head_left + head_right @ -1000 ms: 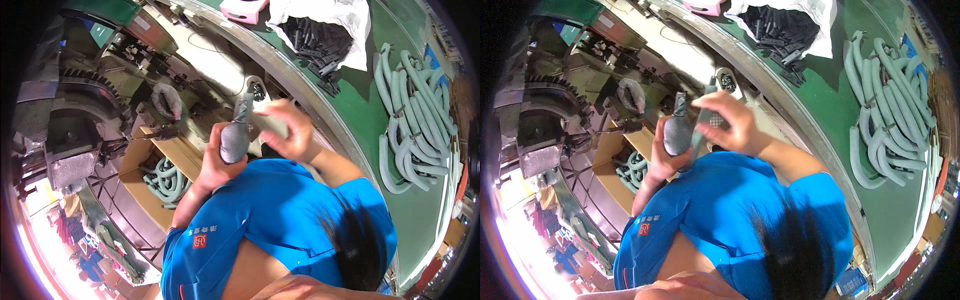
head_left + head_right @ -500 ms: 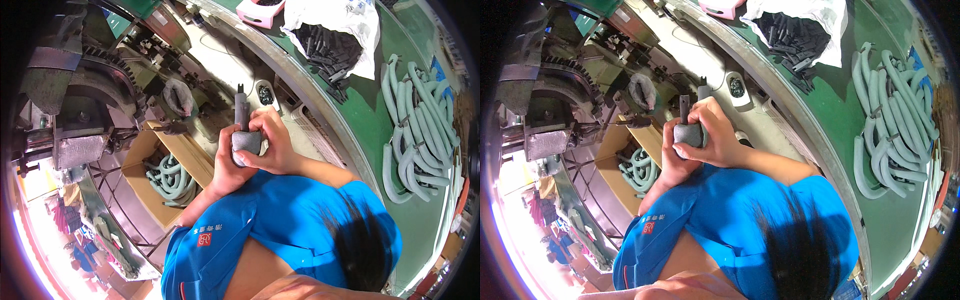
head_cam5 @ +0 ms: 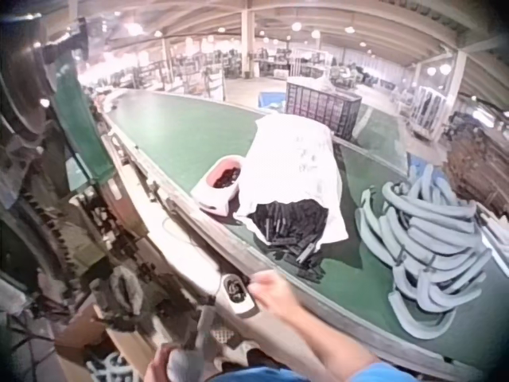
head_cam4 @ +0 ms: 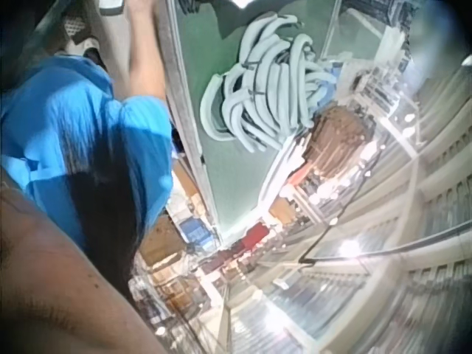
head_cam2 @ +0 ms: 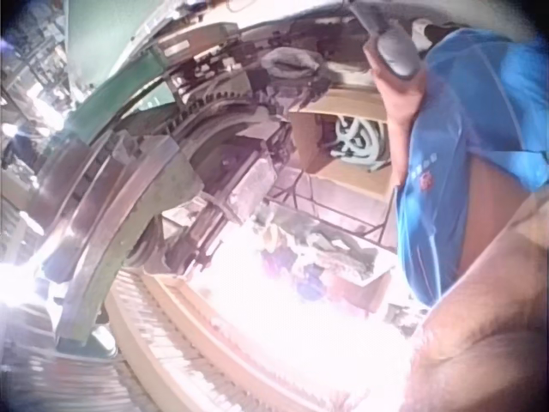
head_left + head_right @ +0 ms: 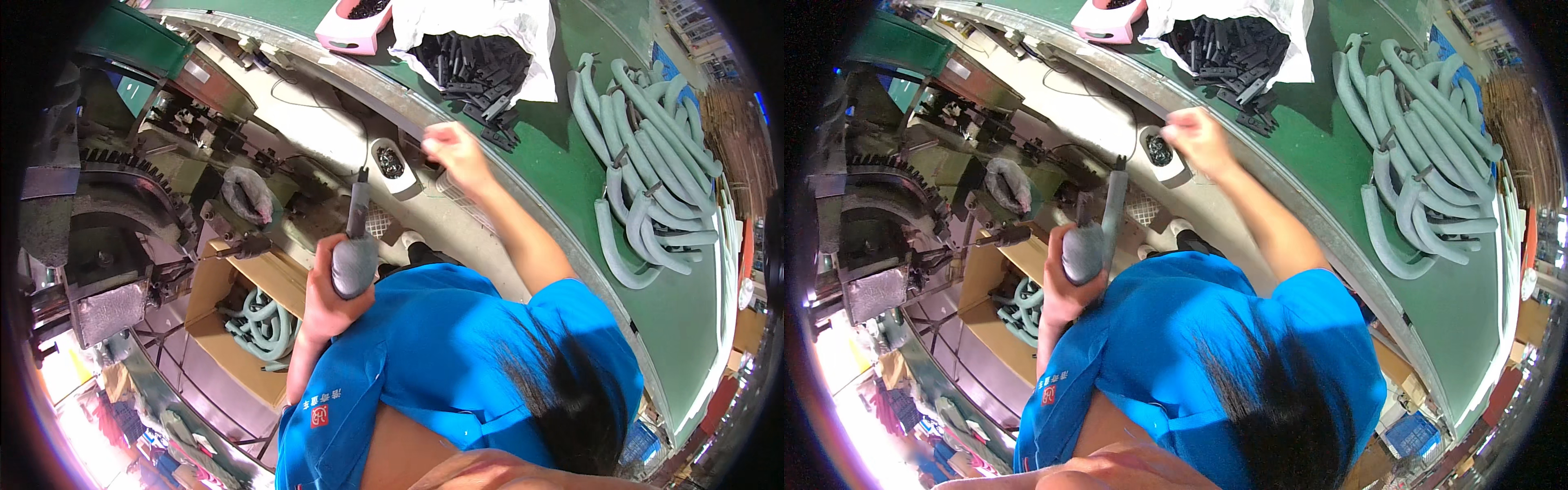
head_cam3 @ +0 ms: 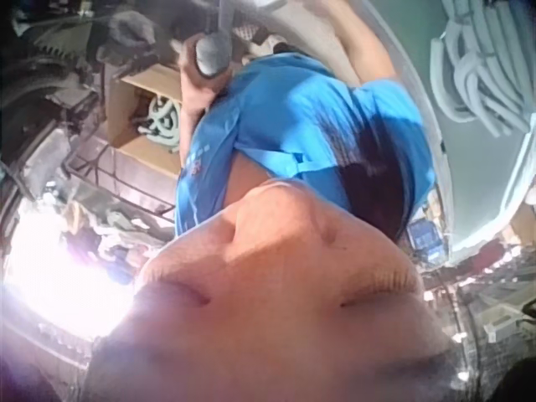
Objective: The person repeatedly picks up gray foam-covered cables and black plastic connectors from a workbench, inserts the connectors into the cable ends, and uses a handheld tool to crimp or secure them. The finished assemblies are placed into a cardboard box.
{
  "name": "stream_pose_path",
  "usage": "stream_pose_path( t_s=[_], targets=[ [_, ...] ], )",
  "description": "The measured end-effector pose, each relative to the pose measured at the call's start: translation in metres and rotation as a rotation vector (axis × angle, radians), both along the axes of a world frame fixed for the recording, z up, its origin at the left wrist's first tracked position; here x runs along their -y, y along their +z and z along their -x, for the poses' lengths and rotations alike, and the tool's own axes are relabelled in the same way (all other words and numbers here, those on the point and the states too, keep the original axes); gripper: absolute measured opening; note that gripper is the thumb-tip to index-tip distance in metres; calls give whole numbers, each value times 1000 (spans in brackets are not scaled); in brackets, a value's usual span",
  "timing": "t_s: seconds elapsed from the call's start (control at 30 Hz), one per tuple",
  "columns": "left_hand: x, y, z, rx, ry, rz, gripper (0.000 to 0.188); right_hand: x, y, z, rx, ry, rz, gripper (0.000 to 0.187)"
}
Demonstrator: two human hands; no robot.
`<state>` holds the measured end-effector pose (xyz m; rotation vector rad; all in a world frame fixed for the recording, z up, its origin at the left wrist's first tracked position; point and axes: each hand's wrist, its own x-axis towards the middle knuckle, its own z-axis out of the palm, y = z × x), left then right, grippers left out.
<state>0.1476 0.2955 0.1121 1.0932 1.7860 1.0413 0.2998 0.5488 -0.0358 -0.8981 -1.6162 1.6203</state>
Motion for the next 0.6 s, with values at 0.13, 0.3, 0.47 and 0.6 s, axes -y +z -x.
stream_pose_path(
  t_s=[0.13,0.3,0.47,0.6],
  targets=[
    [9,-6,10,112,-74,64,69,-57,-51,-77,1021,-287,-777,24],
    [15,0,19,110,-140,115,73,-68,-65,-92,1340,-192,-692,37],
    [32,3,21,55,-195,2,68,-35,-9,-54,793,224,-342,35],
    [44,6,17,20,-132,43,68,41,105,-7,111,808,280,33]
  ],
)
